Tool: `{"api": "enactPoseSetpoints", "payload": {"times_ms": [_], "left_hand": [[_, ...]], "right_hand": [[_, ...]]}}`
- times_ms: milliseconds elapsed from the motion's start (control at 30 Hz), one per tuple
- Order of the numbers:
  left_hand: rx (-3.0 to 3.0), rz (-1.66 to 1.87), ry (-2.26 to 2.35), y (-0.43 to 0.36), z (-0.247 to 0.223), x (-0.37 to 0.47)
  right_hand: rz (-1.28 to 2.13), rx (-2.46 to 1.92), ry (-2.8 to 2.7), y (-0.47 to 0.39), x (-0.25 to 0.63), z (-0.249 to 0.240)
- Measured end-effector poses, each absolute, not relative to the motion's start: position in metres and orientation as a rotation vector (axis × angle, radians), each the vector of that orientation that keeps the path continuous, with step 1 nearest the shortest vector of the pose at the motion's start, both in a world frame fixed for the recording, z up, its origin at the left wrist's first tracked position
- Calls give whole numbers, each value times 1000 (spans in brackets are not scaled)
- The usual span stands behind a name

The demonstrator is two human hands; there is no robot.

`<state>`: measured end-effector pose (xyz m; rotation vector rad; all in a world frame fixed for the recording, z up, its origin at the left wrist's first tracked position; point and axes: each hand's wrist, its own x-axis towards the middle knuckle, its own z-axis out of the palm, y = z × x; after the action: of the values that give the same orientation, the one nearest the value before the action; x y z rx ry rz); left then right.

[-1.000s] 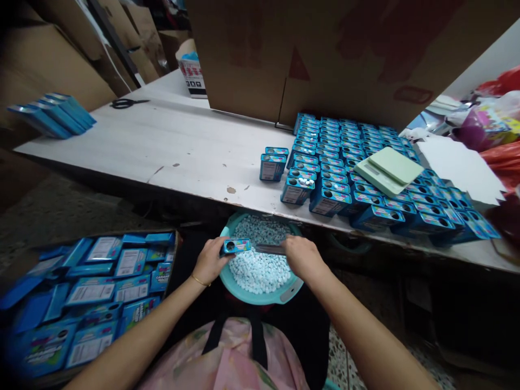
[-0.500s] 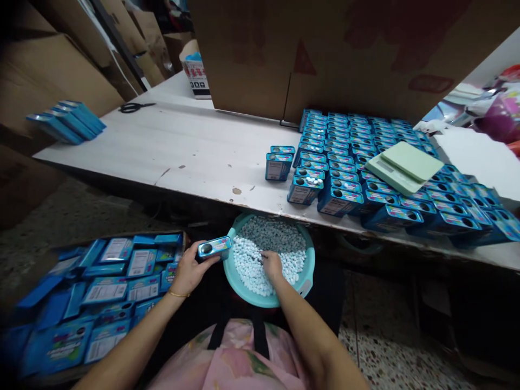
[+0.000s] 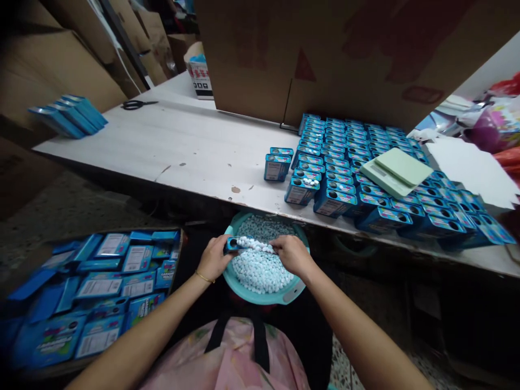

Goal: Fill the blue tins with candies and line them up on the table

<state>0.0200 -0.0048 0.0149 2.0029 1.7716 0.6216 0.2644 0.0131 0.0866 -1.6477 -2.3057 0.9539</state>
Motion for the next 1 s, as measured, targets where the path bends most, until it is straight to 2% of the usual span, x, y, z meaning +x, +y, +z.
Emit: {"api": "enactPoseSetpoints", "payload": {"times_ms": [200, 333, 433, 500, 600, 767, 867, 1000], "left_hand": [[2073, 558, 1729, -10, 17, 32], [2052, 577, 1706, -12, 17, 32], [1999, 624, 1706, -10, 15, 26], [1964, 669, 1708, -9, 15, 20], [1937, 753, 1705, -9, 15, 10], [1930, 845, 1723, -14, 18, -3], [1883, 842, 1778, -18, 20, -13], [1827, 830, 1863, -21, 19, -29]], "right_hand": [[532, -1885, -2766, 11, 229, 132], [478, -1885, -2849, 11, 218, 148], [474, -1872, -2829, 9, 239, 142], [476, -1937, -2775, 7, 263, 121], [521, -2189, -2607, 0, 289, 64], [680, -2237, -2366, -11, 251, -32], [755, -2134, -2281, -7, 208, -57], [1041, -1994, -1922, 4, 189, -63]]}}
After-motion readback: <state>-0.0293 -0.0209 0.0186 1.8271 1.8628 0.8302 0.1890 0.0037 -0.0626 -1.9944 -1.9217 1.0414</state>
